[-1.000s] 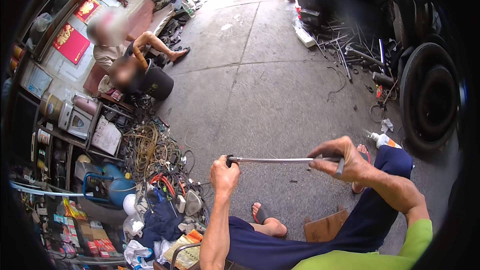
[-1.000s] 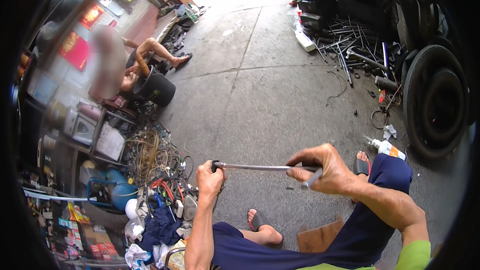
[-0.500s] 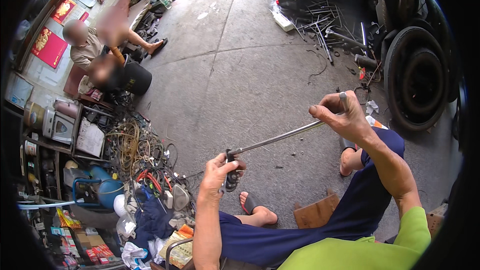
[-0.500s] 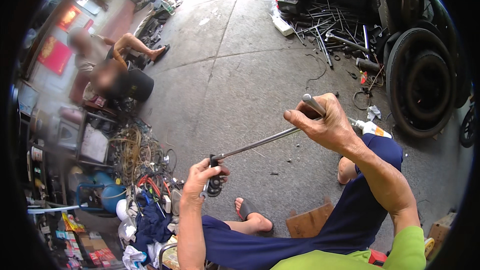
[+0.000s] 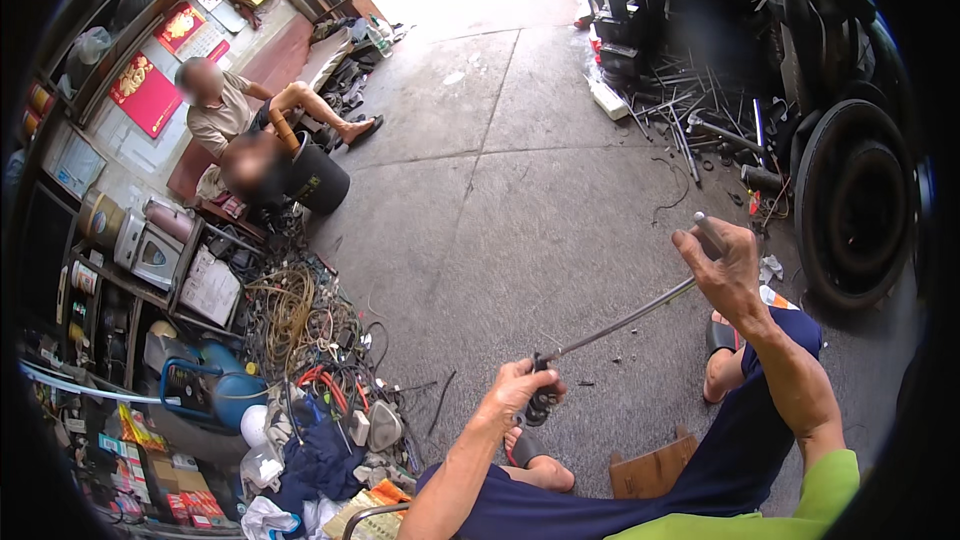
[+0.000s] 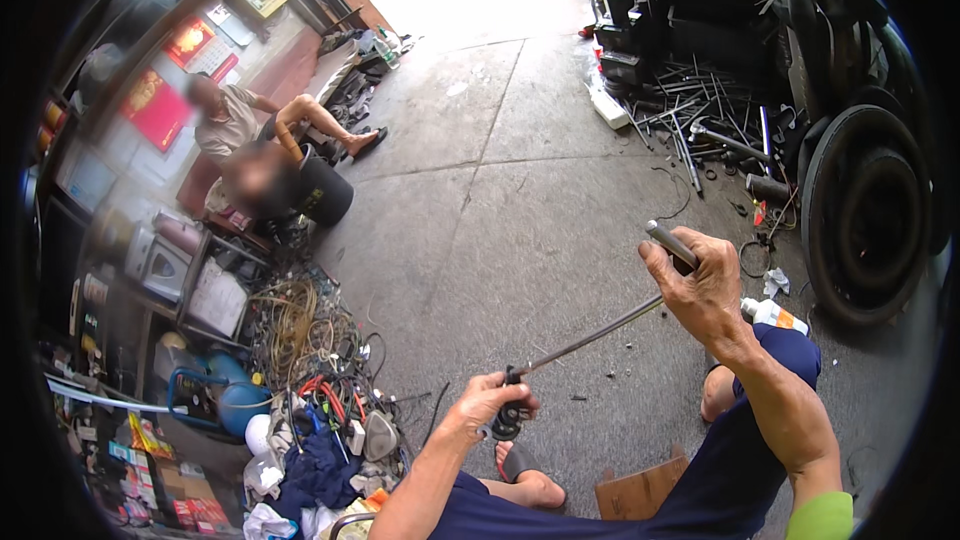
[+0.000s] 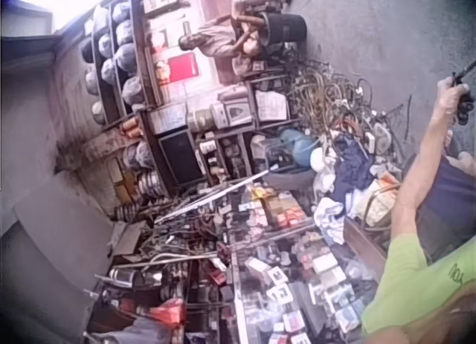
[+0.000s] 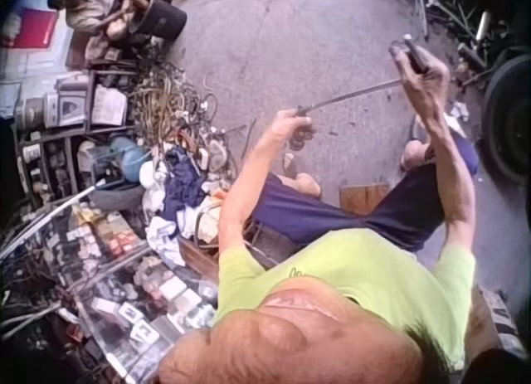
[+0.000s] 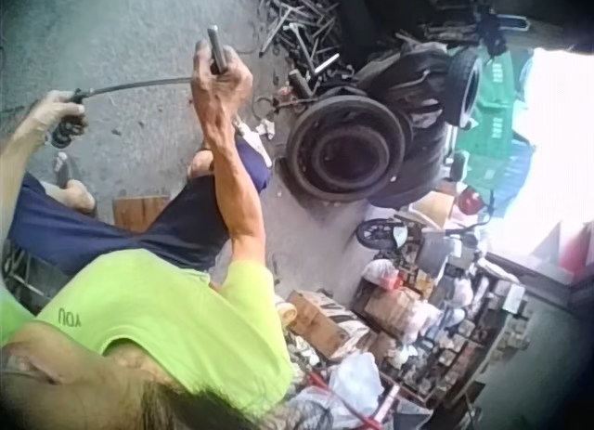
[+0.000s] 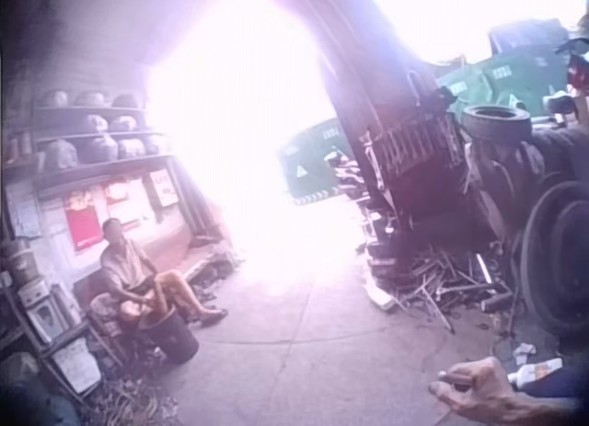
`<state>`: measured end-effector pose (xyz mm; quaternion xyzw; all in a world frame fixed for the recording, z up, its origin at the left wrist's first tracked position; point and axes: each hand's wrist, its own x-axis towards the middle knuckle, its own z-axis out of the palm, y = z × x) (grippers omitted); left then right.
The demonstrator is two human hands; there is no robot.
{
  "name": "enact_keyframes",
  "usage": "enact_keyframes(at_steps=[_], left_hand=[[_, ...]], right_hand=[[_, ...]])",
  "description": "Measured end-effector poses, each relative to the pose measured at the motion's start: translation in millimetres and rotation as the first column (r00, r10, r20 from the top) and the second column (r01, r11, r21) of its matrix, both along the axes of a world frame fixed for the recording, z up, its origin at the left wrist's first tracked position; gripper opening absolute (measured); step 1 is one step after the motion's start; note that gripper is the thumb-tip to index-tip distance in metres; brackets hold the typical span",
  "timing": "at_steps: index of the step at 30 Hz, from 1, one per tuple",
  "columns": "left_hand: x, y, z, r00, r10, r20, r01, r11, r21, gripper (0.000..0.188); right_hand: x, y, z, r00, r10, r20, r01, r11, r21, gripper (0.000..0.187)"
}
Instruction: The person assembles a T-handle wrench by attaching a handle to a socket and then inserting a metal rod. They repeatedly tighten and loosen the components to test the fit.
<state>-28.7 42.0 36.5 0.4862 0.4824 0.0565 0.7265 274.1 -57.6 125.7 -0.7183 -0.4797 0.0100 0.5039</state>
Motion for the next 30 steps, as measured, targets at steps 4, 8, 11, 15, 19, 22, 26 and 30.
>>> enact_keyframes(at_steps=[4,8,11,15,19,22,26,30], left_hand=[[17,-16,21,0.962,-0.127,-0.242,0.127,0.992,-0.016,0.027],[18,-27,19,0.993,0.008,-0.114,-0.033,0.975,-0.220,0.014],[43,-42,30,0.992,0.028,-0.127,-0.059,0.968,-0.242,0.018],[52,-48,36,0.986,-0.054,-0.156,0.007,0.958,-0.286,0.027],[45,-42,26,0.983,-0.073,-0.170,0.025,0.963,-0.268,0.029],[32,-38,14,0.988,-0.035,-0.152,-0.021,0.936,-0.351,0.027],[40,-41,-8,0.995,-0.038,-0.093,0.002,0.931,-0.365,0.027],[36,-47,-16,0.985,0.127,-0.119,-0.163,0.909,-0.384,0.021]], right_hand=[[6,-4,2,0.994,0.068,0.090,-0.059,0.994,-0.092,0.009],[7,-3,1,0.987,0.071,0.142,-0.067,0.997,-0.033,0.013],[12,-12,16,0.995,0.054,0.078,-0.048,0.996,-0.080,0.020],[24,-22,28,0.997,0.077,-0.005,-0.077,0.995,-0.063,0.021],[15,-14,14,0.991,0.015,0.133,-0.021,0.999,0.042,0.019],[4,1,15,0.975,0.044,0.219,-0.046,0.999,0.006,0.016],[10,-4,16,0.922,-0.112,0.371,0.089,0.993,0.078,0.018],[4,5,19,0.980,-0.121,0.156,0.119,0.993,0.022,0.025]])
